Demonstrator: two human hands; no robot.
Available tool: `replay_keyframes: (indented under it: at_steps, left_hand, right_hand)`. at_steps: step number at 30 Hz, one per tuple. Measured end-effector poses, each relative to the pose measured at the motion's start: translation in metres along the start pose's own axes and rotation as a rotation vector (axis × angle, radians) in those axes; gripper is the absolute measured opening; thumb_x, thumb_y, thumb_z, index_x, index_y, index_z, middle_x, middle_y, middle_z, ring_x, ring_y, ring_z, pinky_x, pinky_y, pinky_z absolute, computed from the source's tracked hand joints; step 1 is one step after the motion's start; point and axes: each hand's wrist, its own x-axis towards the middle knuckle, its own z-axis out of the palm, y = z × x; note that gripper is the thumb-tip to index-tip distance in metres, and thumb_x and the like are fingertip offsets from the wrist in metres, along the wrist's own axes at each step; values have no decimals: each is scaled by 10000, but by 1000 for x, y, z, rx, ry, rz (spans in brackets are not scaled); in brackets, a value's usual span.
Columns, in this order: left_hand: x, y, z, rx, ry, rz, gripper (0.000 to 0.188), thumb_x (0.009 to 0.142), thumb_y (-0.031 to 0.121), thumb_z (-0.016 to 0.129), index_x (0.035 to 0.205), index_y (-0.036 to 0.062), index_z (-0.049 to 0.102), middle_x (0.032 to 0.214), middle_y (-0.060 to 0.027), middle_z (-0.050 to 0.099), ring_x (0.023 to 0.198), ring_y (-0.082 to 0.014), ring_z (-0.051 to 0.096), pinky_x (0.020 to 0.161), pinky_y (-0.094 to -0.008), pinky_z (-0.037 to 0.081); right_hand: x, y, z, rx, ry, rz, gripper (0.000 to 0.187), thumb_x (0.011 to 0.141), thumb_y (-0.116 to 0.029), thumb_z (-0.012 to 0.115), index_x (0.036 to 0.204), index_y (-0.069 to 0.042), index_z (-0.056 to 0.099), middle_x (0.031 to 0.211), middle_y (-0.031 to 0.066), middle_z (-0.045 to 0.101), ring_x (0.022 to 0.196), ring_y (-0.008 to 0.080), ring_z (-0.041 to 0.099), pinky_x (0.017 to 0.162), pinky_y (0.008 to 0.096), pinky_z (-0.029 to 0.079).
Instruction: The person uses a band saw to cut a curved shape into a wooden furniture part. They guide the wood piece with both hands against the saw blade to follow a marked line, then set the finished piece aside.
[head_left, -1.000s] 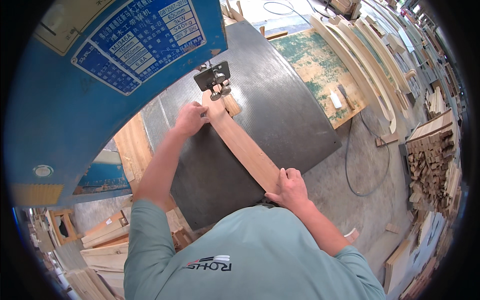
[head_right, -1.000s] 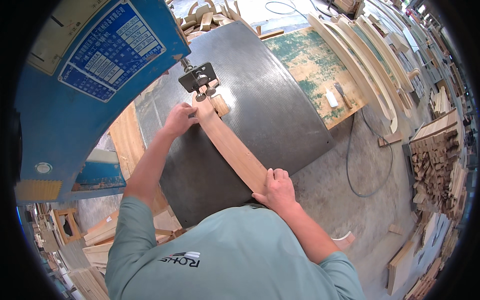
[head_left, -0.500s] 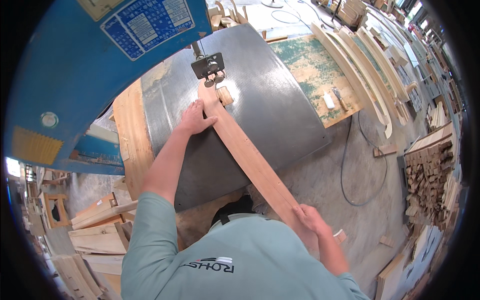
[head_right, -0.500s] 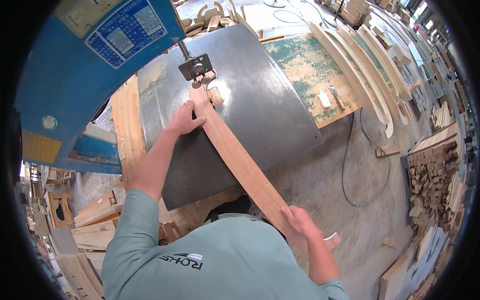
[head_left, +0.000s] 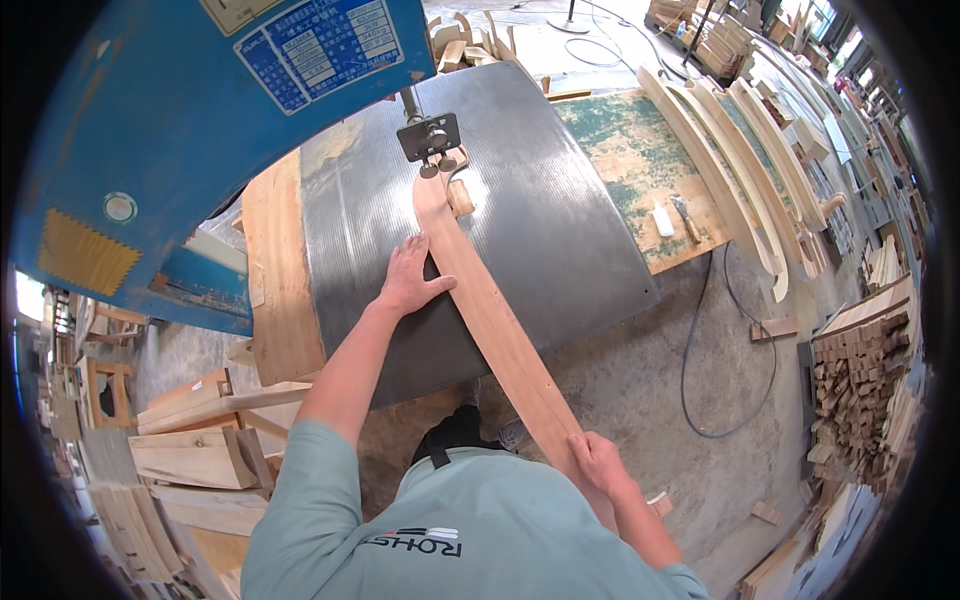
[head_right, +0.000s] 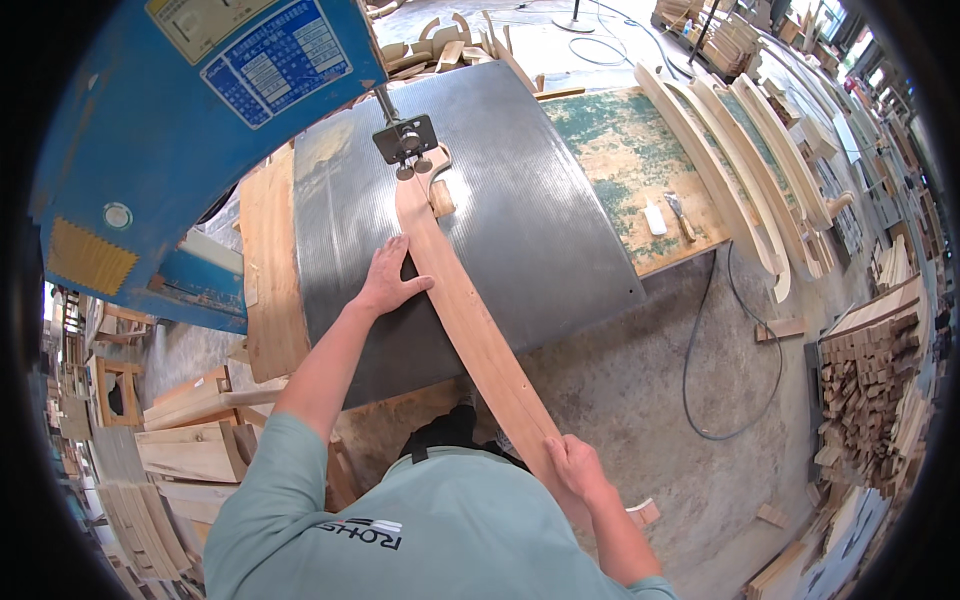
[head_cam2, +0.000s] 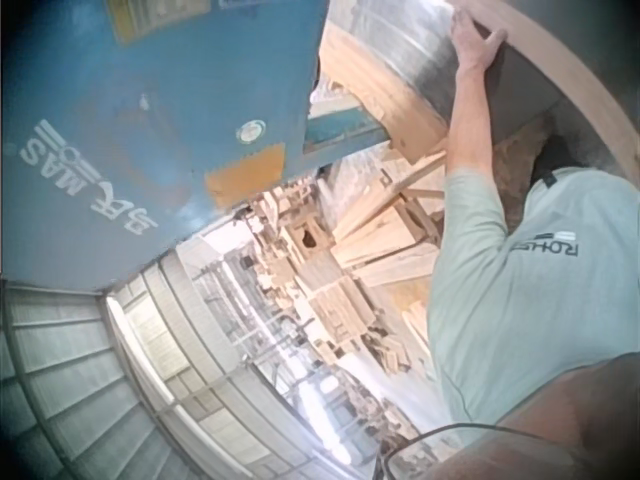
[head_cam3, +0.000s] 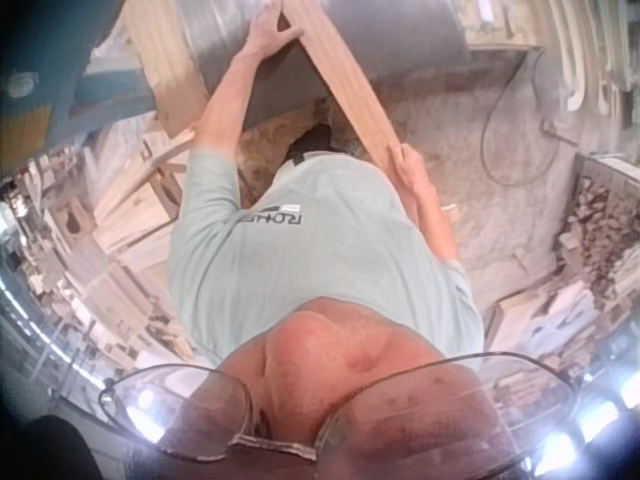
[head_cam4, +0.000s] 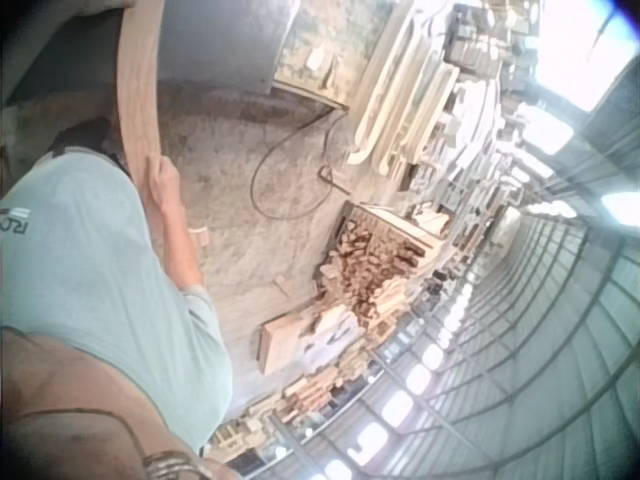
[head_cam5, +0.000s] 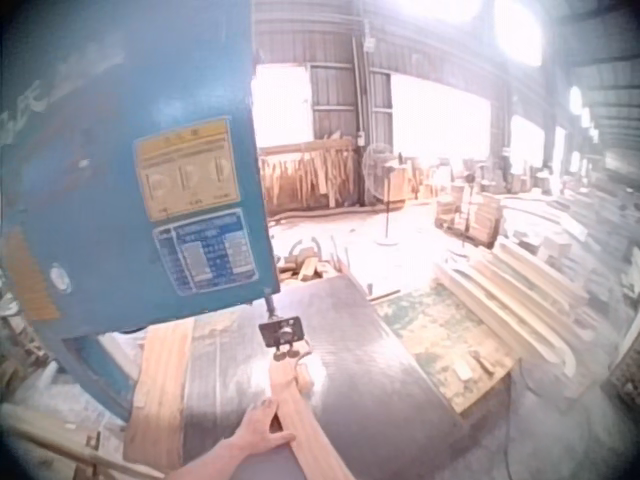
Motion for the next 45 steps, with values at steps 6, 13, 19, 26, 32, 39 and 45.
replay_keyframes:
  at_steps: [6,13,19,26,32,39,45]
  left_hand:
    - [-2,3,0,-2,-13,2,1147,829,640,741,1604,-38,236,1663,-223,285,1577,-349,190,1294,-483,136]
    - [0,-1,-3,-10,-18,26,1164,826,667,729,1592,-64,244,1647,-253,300,1569,-382,200,1282,-507,149]
    - [2,1,-4,-3,-27,19,1161,825,664,731,1589,-66,250,1646,-254,301,1568,-379,204,1281,-512,150]
    - [7,5,-8,-20,-30,-2,1158,813,632,759,1586,-69,256,1647,-255,301,1568,-375,208,1277,-527,154]
    - [12,1,-9,-16,-28,5,1170,800,642,765,1582,-72,267,1644,-260,303,1565,-377,218,1272,-540,161]
    - [16,-6,-12,-22,-37,30,1174,801,660,754,1580,-75,272,1639,-264,311,1564,-375,221,1270,-544,165]
    - [16,-8,-14,-21,-42,45,1191,791,678,751,1579,-77,274,1640,-260,312,1565,-373,220,1269,-549,162]
  right_hand:
    - [-3,-4,-1,37,-18,32,495,1022,-435,584,909,45,624,894,289,672,850,444,646,761,476,510]
    - [-7,0,8,29,-5,31,503,1011,-451,611,881,35,613,828,277,655,796,441,641,717,482,503]
    - [-7,-4,10,69,10,53,504,1005,-453,624,878,34,611,811,266,649,763,416,633,708,469,507]
    - [-2,-1,8,68,33,41,484,1005,-440,631,899,32,650,762,207,651,699,276,603,677,421,508]
    - [1,-8,7,17,41,42,508,1005,-460,627,898,36,642,774,213,649,716,290,611,691,420,510]
    - [-2,-15,17,51,37,48,530,1001,-485,618,883,32,622,826,269,664,794,437,651,717,477,513]
    - [-6,-19,24,50,37,55,548,1001,-494,615,865,36,607,816,274,657,785,439,647,715,481,510]
